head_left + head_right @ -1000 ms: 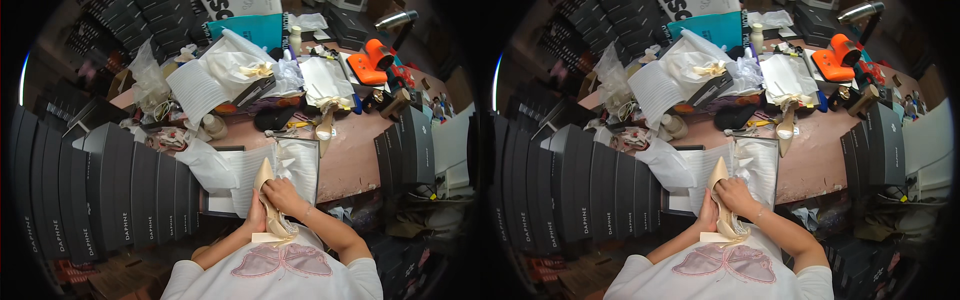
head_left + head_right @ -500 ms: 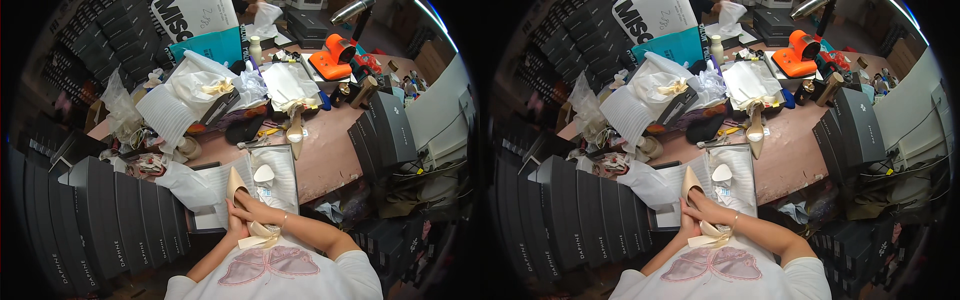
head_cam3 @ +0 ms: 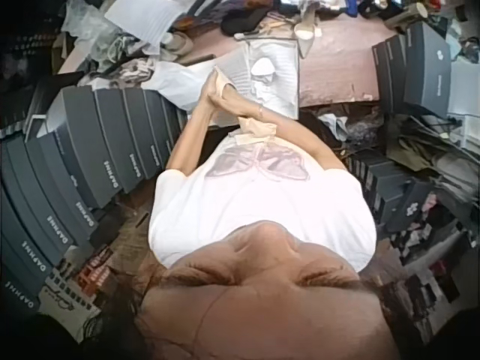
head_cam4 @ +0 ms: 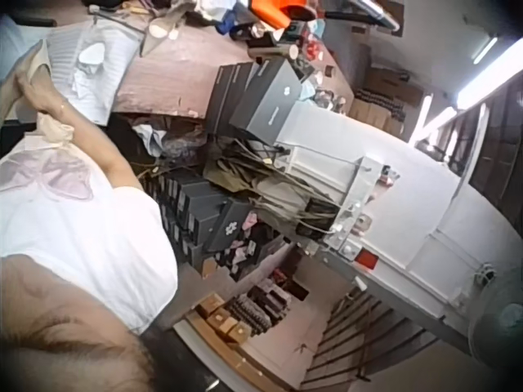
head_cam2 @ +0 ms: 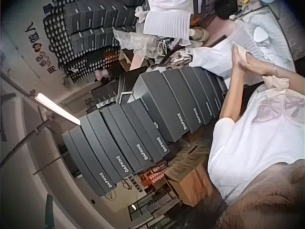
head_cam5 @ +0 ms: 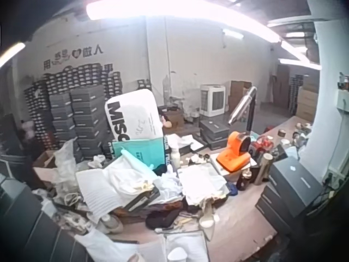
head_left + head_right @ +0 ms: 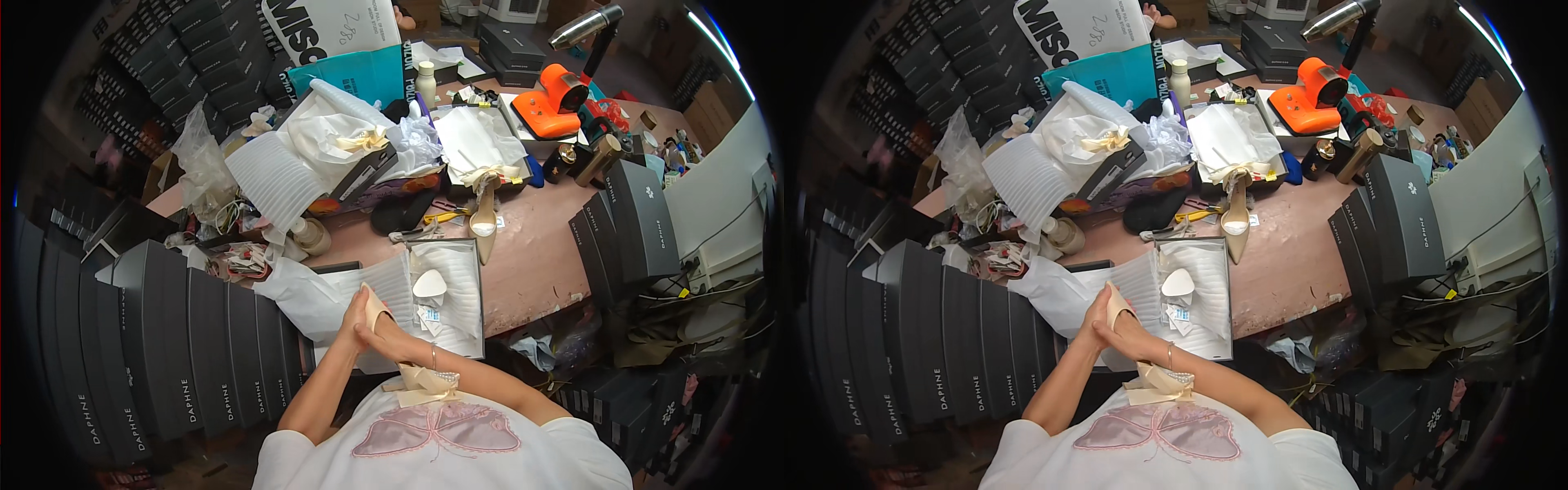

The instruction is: The recorder applies glue to high-heeled shoes, inspects them, and packs them into a box with protective materials.

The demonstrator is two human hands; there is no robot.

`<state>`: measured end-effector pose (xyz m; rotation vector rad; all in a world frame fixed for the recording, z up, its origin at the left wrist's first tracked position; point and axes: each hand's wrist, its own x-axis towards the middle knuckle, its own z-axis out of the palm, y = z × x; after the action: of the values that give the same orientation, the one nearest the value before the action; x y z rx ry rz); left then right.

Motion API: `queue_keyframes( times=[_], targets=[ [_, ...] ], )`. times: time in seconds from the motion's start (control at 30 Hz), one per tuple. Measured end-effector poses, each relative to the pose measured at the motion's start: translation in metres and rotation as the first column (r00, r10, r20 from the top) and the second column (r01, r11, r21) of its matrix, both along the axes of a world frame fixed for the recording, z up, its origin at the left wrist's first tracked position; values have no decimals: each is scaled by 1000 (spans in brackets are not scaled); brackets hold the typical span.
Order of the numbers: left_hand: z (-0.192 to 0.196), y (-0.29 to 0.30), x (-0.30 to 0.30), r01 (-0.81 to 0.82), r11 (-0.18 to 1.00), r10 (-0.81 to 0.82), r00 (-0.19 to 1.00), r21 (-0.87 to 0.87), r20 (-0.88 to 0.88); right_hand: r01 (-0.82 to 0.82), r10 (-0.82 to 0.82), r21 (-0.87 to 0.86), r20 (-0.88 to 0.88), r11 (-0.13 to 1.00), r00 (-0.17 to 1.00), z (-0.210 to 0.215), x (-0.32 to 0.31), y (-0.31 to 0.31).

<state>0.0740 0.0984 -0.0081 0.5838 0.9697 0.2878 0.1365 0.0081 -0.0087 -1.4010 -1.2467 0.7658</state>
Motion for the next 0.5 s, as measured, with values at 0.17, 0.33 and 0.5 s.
queue_keyframes(
  times=[0.17, 0.33, 0.5],
  targets=[
    [-23, 5, -26, -85, 996, 85, 996, -24, -34, -243, 221, -103, -191, 964, 956, 31, 7, 9],
    [11, 4, -21, -103, 995, 103, 995, 5, -9, -157, 146, -121, -97, 980, 984, 9, -6, 20],
    [26, 12, -9, -31, 991, 27, 999, 129, 32, -176, 195, -190, 85, 966, 977, 20, 0, 12]
  ],
)
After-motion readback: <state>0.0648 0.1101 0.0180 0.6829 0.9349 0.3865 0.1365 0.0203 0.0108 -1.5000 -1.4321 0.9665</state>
